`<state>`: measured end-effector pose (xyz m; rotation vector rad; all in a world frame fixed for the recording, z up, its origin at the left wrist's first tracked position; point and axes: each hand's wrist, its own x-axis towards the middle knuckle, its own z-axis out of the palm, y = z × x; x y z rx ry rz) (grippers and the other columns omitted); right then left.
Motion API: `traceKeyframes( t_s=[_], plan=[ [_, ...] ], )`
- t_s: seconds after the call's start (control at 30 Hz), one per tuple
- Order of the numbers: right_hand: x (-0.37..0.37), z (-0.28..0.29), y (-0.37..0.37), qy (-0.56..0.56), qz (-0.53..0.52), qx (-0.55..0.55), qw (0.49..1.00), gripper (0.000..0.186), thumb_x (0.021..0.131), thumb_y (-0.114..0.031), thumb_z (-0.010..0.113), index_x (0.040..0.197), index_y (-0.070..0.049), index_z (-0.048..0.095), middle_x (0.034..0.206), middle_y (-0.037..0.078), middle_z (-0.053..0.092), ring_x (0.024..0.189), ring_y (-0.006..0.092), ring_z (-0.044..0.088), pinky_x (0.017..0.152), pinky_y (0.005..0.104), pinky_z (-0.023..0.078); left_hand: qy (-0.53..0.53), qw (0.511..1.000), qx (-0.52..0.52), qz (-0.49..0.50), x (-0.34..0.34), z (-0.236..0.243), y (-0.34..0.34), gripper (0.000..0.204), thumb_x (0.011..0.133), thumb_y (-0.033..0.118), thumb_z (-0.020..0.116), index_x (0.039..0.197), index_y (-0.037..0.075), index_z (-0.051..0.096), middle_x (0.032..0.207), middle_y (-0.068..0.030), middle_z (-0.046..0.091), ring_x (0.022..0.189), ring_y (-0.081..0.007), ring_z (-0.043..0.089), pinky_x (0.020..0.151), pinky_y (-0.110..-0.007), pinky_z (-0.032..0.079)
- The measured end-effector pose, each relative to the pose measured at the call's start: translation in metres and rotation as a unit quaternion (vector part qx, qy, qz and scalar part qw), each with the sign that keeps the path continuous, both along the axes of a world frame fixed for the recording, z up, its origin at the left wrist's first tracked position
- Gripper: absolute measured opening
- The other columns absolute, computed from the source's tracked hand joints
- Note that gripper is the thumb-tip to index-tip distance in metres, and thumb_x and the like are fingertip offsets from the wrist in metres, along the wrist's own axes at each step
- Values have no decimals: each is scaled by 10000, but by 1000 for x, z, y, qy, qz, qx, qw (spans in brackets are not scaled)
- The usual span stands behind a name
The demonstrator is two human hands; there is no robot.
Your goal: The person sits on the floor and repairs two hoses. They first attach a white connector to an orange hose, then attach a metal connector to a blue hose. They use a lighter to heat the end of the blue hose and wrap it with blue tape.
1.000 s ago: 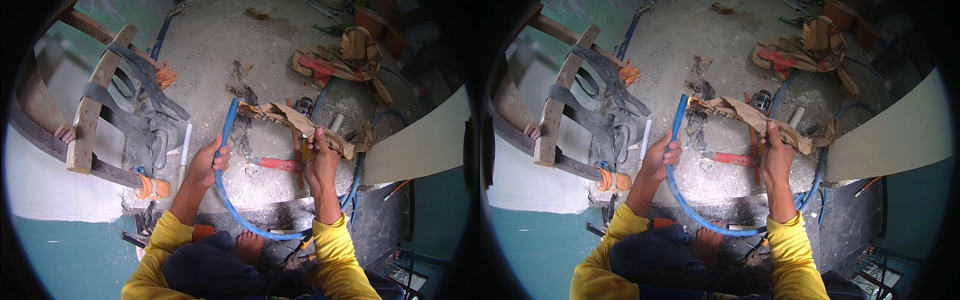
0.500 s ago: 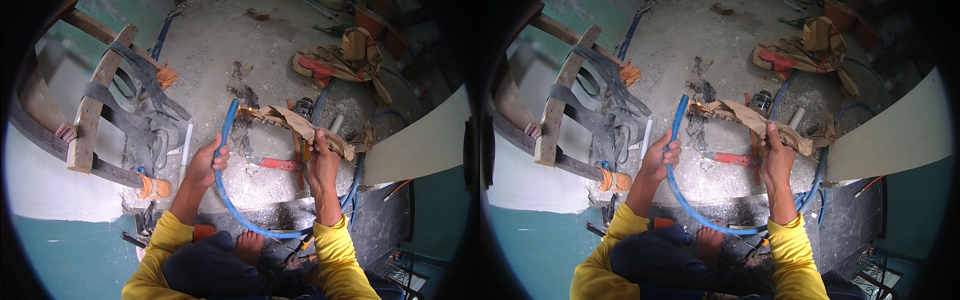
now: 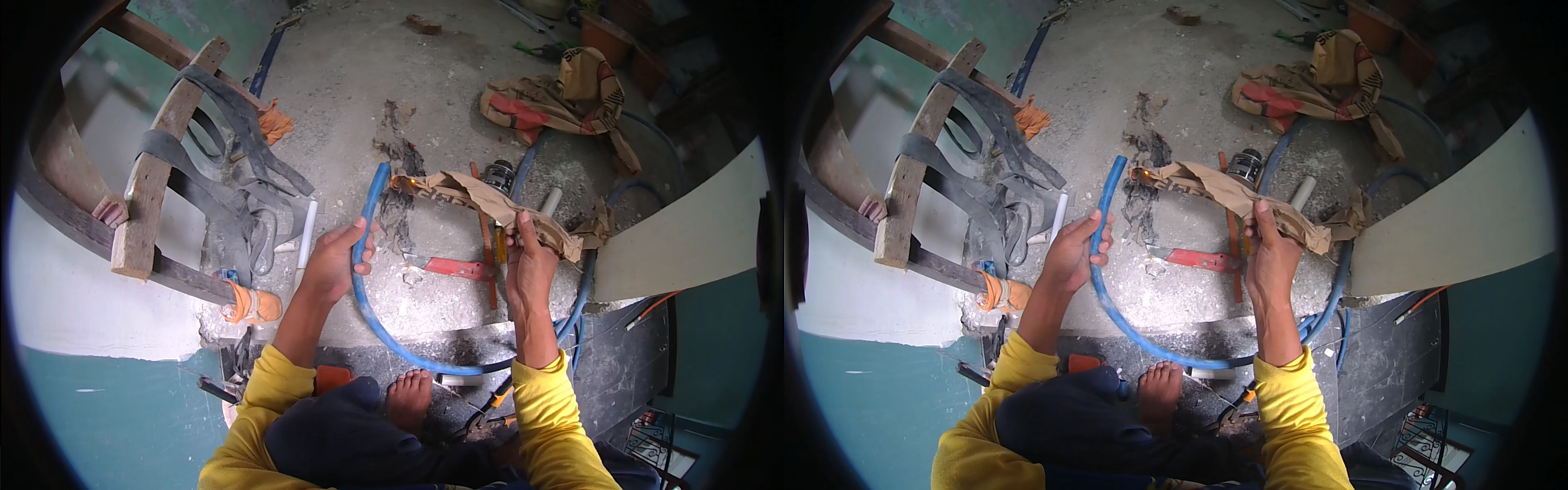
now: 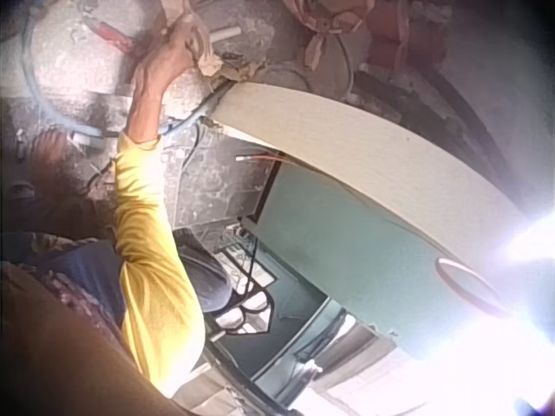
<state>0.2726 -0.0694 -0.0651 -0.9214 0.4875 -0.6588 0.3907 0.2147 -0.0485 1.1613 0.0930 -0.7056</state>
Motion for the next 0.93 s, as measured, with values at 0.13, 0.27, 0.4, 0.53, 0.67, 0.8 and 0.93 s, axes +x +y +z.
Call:
traceKeyframes(
  t_s=[0.13, 0.27, 0.4, 0.53, 0.67, 0.8, 0.93],
  plan=[
    [0, 1, -1, 5, -11, 1, 1000, 182, 984, -166, 785, 1073, -42, 685, 962, 24, 694, 831, 115, 620, 747, 270, 494, -83, 993, 85, 16, -6, 7, -6, 314, 1065, 291, 658, 1118, -14, 709, 825, -8, 582, 710, -79, 531, 560, -226, 429],
    [0, 3, -2, 0, -13, -9, 1000, 185, 982, -162, 787, 1082, -39, 691, 968, 27, 702, 835, 116, 624, 751, 269, 493, -161, 972, 173, 16, -14, 11, -14, 288, 1049, 273, 688, 1092, -7, 739, 801, -6, 577, 657, -73, 525, 532, -234, 428],
    [-2, 7, -5, 7, -23, -14, 1000, 187, 984, -162, 785, 1088, -36, 694, 965, 26, 703, 827, 114, 617, 747, 265, 488, -209, 947, 240, 28, -19, 17, -24, 270, 1038, 240, 700, 962, -16, 739, 729, 29, 572, 607, -67, 516, 533, -273, 422],
    [-4, 13, -3, 8, -15, -30, 999, 194, 987, -166, 782, 1099, -33, 696, 956, 24, 700, 818, 110, 607, 742, 264, 483, -392, 870, 296, 51, -16, -3, -20, 252, 1016, 190, 701, 939, -49, 715, 688, -51, 567, 618, -132, 551, 579, -344, 436],
    [-9, 15, -4, 8, -19, -45, 999, 204, 984, -171, 784, 1104, -30, 697, 955, 25, 699, 814, 113, 604, 746, 270, 480, -476, 812, 331, 67, -19, 3, -27, 184, 983, 138, 699, 949, -41, 721, 711, -152, 590, 635, -254, 587, 621, -401, 448],
    [-12, 15, -4, 12, -13, -61, 998, 197, 985, -163, 780, 1103, -27, 699, 960, 26, 702, 814, 115, 606, 750, 279, 481, -501, 784, 361, 63, -22, 12, -29, 171, 969, 133, 700, 962, -34, 734, 753, -189, 639, 653, -324, 616, 633, -423, 461],
    [-13, 13, -4, 13, -13, -63, 998, 204, 992, -157, 767, 1116, -12, 697, 965, 30, 705, 819, 118, 610, 752, 283, 491, -508, 774, 374, 64, -22, 11, -30, 167, 970, 135, 697, 960, -26, 739, 765, -197, 647, 681, -332, 648, 646, -441, 475]
  ],
)
